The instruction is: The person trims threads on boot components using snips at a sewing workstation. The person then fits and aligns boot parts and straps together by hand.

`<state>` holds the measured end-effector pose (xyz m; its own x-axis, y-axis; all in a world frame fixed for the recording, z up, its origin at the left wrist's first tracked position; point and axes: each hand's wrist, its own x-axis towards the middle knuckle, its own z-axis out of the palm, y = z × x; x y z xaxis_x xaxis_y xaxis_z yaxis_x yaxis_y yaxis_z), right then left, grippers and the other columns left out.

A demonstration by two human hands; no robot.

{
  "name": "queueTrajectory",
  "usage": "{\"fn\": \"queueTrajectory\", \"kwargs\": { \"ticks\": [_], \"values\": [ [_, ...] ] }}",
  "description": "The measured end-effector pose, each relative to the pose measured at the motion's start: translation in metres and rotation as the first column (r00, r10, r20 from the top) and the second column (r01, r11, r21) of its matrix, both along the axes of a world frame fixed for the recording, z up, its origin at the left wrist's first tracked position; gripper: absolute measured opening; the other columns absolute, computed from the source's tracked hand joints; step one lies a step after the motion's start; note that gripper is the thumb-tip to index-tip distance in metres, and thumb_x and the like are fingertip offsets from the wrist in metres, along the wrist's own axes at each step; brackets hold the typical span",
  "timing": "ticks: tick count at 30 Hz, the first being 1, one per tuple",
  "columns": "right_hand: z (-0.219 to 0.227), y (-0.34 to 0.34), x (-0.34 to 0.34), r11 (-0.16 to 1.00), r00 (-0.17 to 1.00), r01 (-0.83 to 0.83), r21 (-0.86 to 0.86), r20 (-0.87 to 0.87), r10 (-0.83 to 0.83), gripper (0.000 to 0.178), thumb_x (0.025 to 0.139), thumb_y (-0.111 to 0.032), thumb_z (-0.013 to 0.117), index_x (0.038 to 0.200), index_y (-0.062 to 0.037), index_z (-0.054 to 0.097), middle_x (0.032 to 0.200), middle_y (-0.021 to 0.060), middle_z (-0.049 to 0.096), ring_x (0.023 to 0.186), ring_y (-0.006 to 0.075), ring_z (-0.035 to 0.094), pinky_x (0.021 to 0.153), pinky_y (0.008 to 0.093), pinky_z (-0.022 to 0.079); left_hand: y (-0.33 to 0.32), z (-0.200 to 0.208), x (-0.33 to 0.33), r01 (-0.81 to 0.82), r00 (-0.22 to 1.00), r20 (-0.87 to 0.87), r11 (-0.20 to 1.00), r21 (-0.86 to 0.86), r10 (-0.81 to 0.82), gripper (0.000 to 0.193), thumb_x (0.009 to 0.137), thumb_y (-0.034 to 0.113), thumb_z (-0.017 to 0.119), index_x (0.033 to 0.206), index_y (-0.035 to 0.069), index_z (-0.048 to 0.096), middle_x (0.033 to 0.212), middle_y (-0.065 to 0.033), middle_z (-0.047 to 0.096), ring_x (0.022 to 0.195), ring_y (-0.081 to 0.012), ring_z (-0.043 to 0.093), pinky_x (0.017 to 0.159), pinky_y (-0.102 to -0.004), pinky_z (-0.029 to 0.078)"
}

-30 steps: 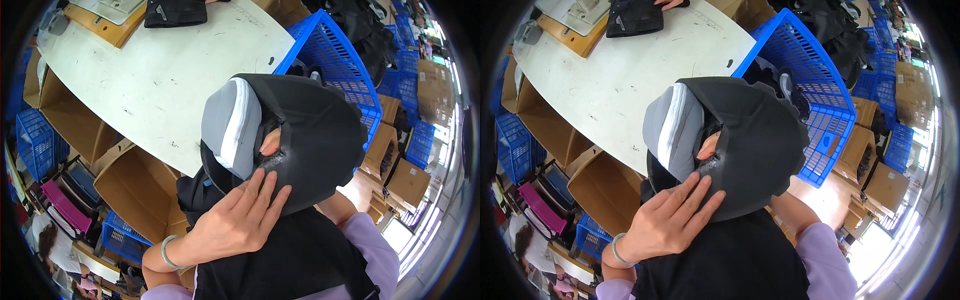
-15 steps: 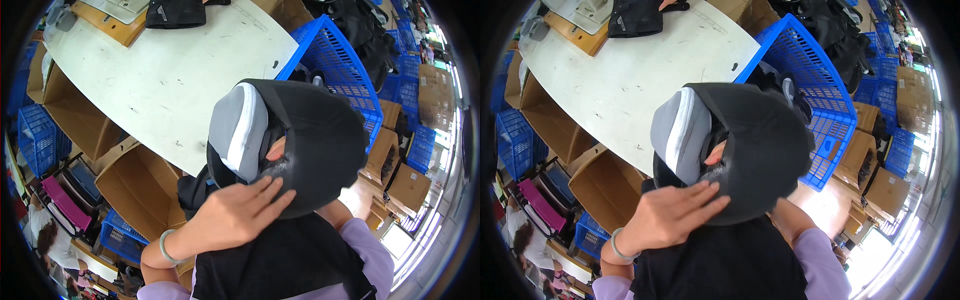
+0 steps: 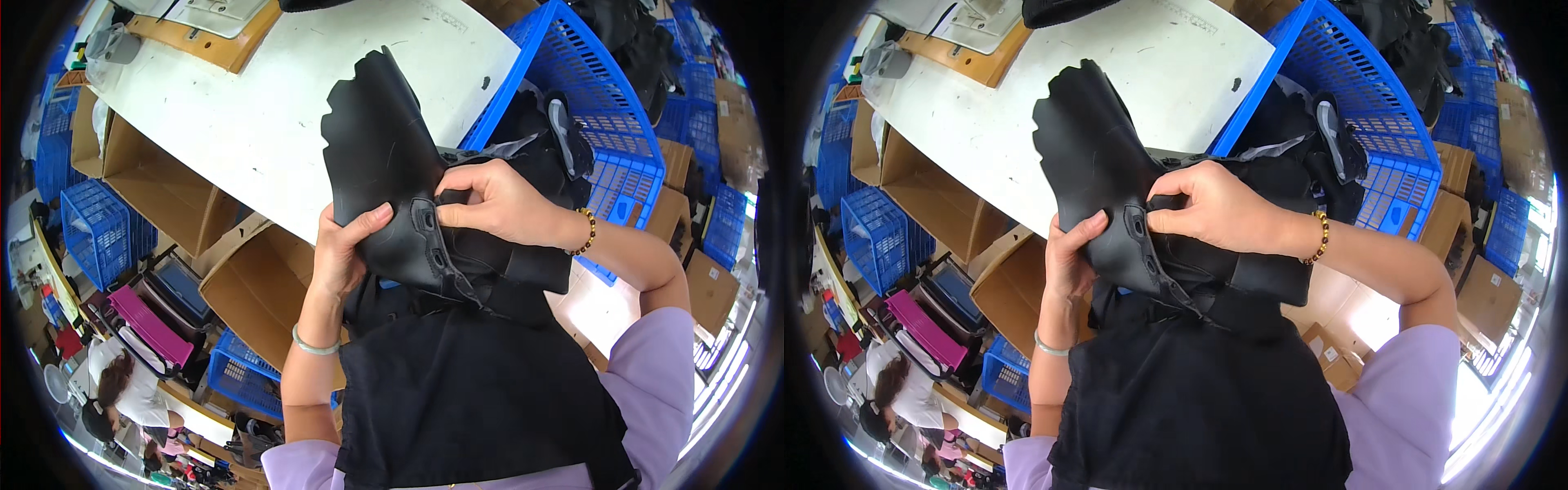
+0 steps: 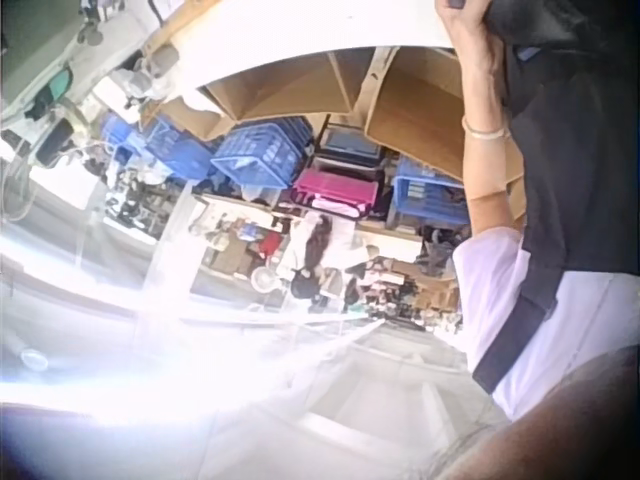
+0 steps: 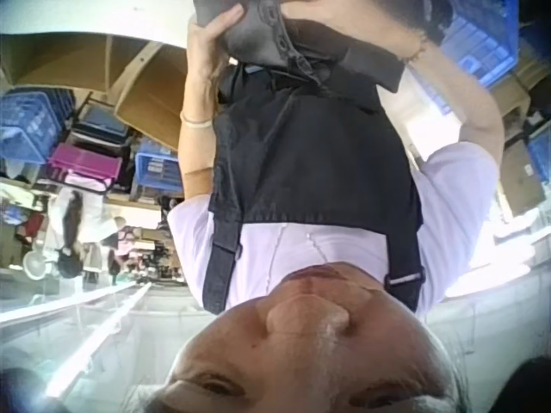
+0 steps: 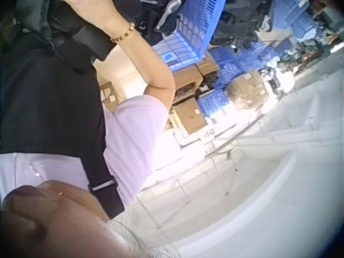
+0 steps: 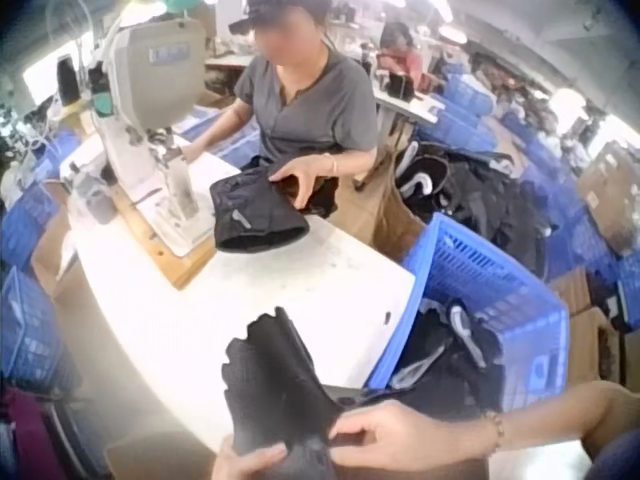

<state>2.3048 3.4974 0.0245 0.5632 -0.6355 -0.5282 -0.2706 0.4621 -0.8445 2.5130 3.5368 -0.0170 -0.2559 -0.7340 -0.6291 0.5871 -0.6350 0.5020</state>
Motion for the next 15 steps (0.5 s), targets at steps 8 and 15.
{"fn": "queueTrajectory", "kwargs": {
  "ticks": [8, 15],
  "values": [
    [0.000, 0.000, 0.014, 0.976, 0.982, 0.182, 0.121, 0.026, -0.187, 0.010, 0.081, -0.003, 0.060, 0.083, 0.0054, 0.064, 0.077, 0.0041, 0.065, 0.071, 0.0064, 0.058, 0.065, 0.0209, 0.046, 0.007, 0.007, 0.004, -0.103, 0.994, 0.034, 0.995, -0.005, 0.103, 0.020, 0.075, 0.002, 0.071, 0.093, -0.002, 0.063, 0.087, -0.0080, 0.065, 0.077, -0.0137, 0.063, 0.075, -0.0255, 0.050],
    [0.007, -0.006, 0.012, 0.977, 0.990, 0.141, 0.158, -0.019, -0.140, 0.006, 0.083, -0.005, 0.062, 0.084, 0.0005, 0.064, 0.074, -0.0016, 0.058, 0.065, 0.0011, 0.049, 0.055, 0.0178, 0.037, 0.012, 0.009, 0.007, -0.197, 0.980, 0.017, 0.980, -0.016, 0.197, 0.024, 0.074, 0.000, 0.070, 0.096, -0.004, 0.062, 0.090, -0.0091, 0.065, 0.078, -0.0149, 0.063, 0.076, -0.0259, 0.050]
  ]
}}
